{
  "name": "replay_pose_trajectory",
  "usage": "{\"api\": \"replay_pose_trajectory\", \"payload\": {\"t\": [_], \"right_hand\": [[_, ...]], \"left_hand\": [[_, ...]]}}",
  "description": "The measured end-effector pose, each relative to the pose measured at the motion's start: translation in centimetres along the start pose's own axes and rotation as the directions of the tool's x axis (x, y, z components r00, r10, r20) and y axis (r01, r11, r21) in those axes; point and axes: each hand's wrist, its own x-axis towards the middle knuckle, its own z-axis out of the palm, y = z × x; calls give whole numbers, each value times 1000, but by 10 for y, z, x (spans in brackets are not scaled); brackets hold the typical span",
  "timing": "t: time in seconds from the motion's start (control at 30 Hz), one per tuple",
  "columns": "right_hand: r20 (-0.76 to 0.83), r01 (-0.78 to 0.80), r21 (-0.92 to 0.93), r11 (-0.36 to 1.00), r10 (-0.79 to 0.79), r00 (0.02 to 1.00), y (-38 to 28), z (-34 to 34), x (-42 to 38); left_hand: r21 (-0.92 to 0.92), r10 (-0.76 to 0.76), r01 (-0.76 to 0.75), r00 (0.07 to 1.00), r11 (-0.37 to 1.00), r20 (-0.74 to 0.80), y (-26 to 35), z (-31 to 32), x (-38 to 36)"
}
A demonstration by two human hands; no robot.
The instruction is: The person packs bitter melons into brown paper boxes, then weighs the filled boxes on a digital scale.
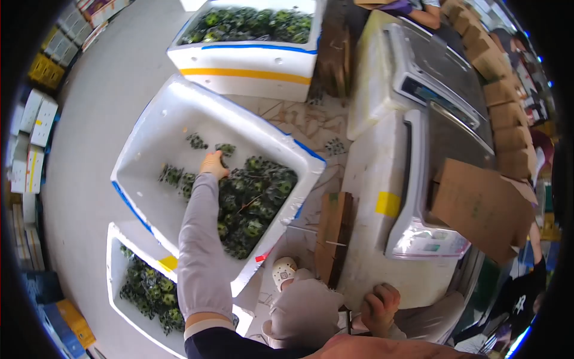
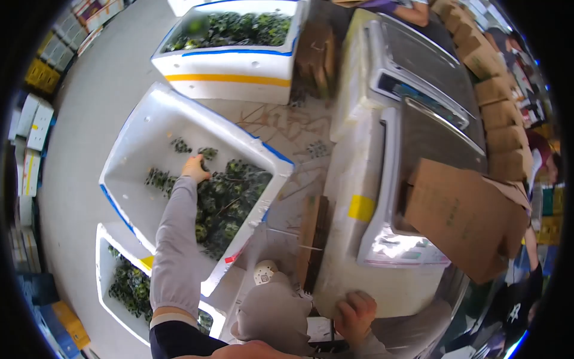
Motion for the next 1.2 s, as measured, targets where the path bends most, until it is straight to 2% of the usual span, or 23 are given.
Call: {"api": "replay_pose_trajectory", "payload": {"t": [0.07,0.13,0.17,0.2,0.27,0.3,0.37,0.4,0.43,0.47,0.53,0.6,0.67,0.7,0.73,0.8,0.87,0.93,0.97,1.03,1.1,1.13,1.2], "right_hand": [[34,-21,33,999,20,999,-1,-12,-2],[3,-26,46,999,26,1000,0,-18,-1],[-8,-20,47,999,21,1000,-1,-19,-3],[-52,-51,20,998,52,997,-2,-18,-6],[-120,-25,57,998,31,992,-2,-15,-12],[-150,-19,58,998,27,988,0,-14,-14],[-223,-6,63,998,20,975,-1,-11,-20],[-252,7,76,997,12,968,0,-11,-23],[-243,10,93,996,12,970,1,-11,-25],[-236,15,106,994,11,972,3,-12,-26],[-273,37,126,991,-1,962,5,-18,-30],[-302,52,158,986,-2,953,9,-21,-35],[-300,126,275,953,-40,953,17,-18,-42],[-314,140,287,948,-44,948,19,-22,-45],[-340,125,389,913,16,940,23,-30,-46],[-377,126,500,857,84,922,30,-62,-43],[-417,142,507,850,97,904,34,-118,-34],[-462,176,490,854,83,883,43,-165,-19],[-490,208,475,855,61,869,47,-190,-10],[-490,203,484,851,71,869,51,-229,8],[-532,288,406,867,-32,846,50,-263,36],[-429,197,391,899,-11,903,43,-280,49],[-278,148,201,968,-88,957,45,-291,85]], "left_hand": [[-23,126,-132,977,991,-174,31,-53,-30],[-374,165,-313,911,873,-378,78,-112,-78],[-601,230,-412,905,685,-357,106,-136,-102],[-709,363,-533,843,463,-397,160,-184,-181],[-547,549,-813,556,201,-624,228,-223,-287],[-324,571,-944,302,66,-764,259,-233,-324],[-11,585,-997,-33,-71,-810,311,-251,-389],[44,562,-981,-144,-188,-814,341,-257,-415],[192,584,-970,-244,-151,-774,367,-267,-437],[246,573,-960,-277,-133,-771,395,-266,-448],[350,669,-924,-161,157,-726,437,-260,-462],[442,797,-795,84,415,-598,450,-240,-449],[462,810,-681,363,568,-461,454,-230,-438],[451,774,-637,429,625,-466,456,-227,-436],[462,770,-623,434,631,-468,455,-221,-425],[242,653,-809,215,535,-726,445,-210,-403],[122,500,-922,85,367,-862,441,-205,-386],[-202,382,-979,201,39,-902,435,-197,-383],[-450,419,-892,393,-43,-819,427,-192,-381],[-498,391,-863,430,-87,-814,419,-180,-398],[-566,377,-797,468,-209,-799,416,-162,-373],[-572,373,-791,474,-218,-798,415,-163,-375],[-717,434,-680,606,-154,-667,414,-168,-396]]}}
